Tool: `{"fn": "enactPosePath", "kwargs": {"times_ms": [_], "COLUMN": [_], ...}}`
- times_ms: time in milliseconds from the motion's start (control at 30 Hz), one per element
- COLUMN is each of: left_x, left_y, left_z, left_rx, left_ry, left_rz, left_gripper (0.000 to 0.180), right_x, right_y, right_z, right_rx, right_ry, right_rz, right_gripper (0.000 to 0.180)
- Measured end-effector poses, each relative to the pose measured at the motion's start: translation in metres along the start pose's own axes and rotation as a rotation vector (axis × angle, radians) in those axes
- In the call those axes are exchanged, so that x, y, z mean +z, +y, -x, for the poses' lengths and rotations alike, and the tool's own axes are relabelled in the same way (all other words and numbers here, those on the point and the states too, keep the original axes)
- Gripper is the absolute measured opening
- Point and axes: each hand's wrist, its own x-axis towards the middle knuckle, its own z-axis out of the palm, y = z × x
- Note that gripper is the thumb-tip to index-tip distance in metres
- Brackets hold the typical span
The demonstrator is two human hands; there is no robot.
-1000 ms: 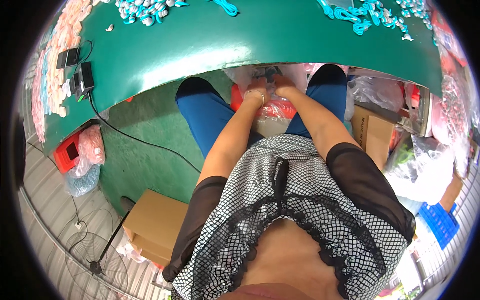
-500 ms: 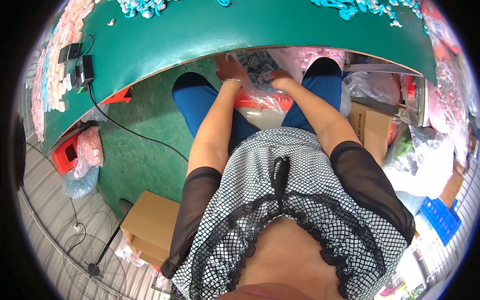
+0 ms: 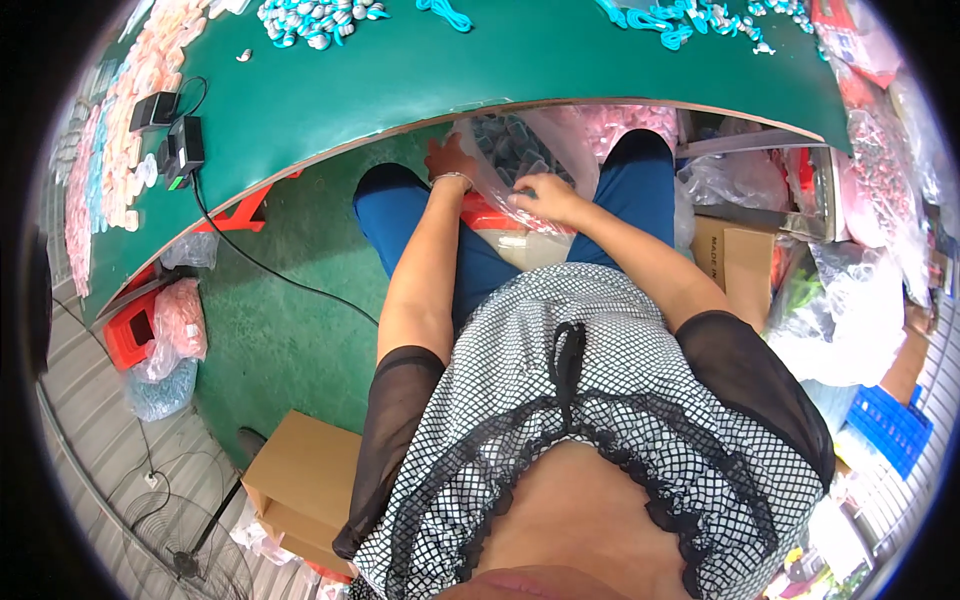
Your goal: Packing small blue plastic components into clear plastic storage boxes.
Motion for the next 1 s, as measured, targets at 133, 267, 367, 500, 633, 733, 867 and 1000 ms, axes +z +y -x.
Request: {"fn": "enactPosePath", "kwargs": {"times_ms": [133, 267, 367, 500, 633, 733, 867, 1000], "left_x": [-0.010, -0.015, -0.055, -0.162, -0.225, -0.240, -0.238, -0.223], "left_y": [0.004, 0.010, 0.017, 0.050, 0.075, 0.083, 0.111, 0.125], "left_z": [0.011, 0.028, 0.070, 0.136, 0.140, 0.103, 0.065, 0.054], "left_rx": [0.172, 0.615, 0.789, 0.968, 1.079, 0.987, 1.079, 1.129], "left_ry": [0.093, 0.034, -0.132, -0.238, 0.292, 0.515, 0.670, 0.674], "left_rz": [-0.074, -0.003, 0.301, 0.536, 0.596, 0.524, 0.307, 0.250], "left_gripper": [0.054, 0.047, 0.044, 0.032, 0.020, 0.017, 0.019, 0.026], "right_x": [0.014, 0.025, 0.014, -0.039, -0.105, -0.157, -0.230, -0.285], "right_y": [-0.034, -0.031, -0.046, -0.088, -0.141, -0.188, -0.218, -0.212], "right_z": [0.010, 0.014, 0.020, 0.034, 0.055, 0.064, 0.041, -0.044], "right_rx": [-0.189, -0.262, -0.235, -0.297, -0.416, -0.474, -0.635, -0.584], "right_ry": [-0.051, -0.033, 0.037, 0.051, 0.050, -0.026, 0.263, 0.406], "right_rz": [0.194, 0.260, 0.329, 0.284, 0.081, -0.072, 0.071, 0.083], "right_gripper": [0.050, 0.034, 0.032, 0.033, 0.029, 0.024, 0.021, 0.027]}}
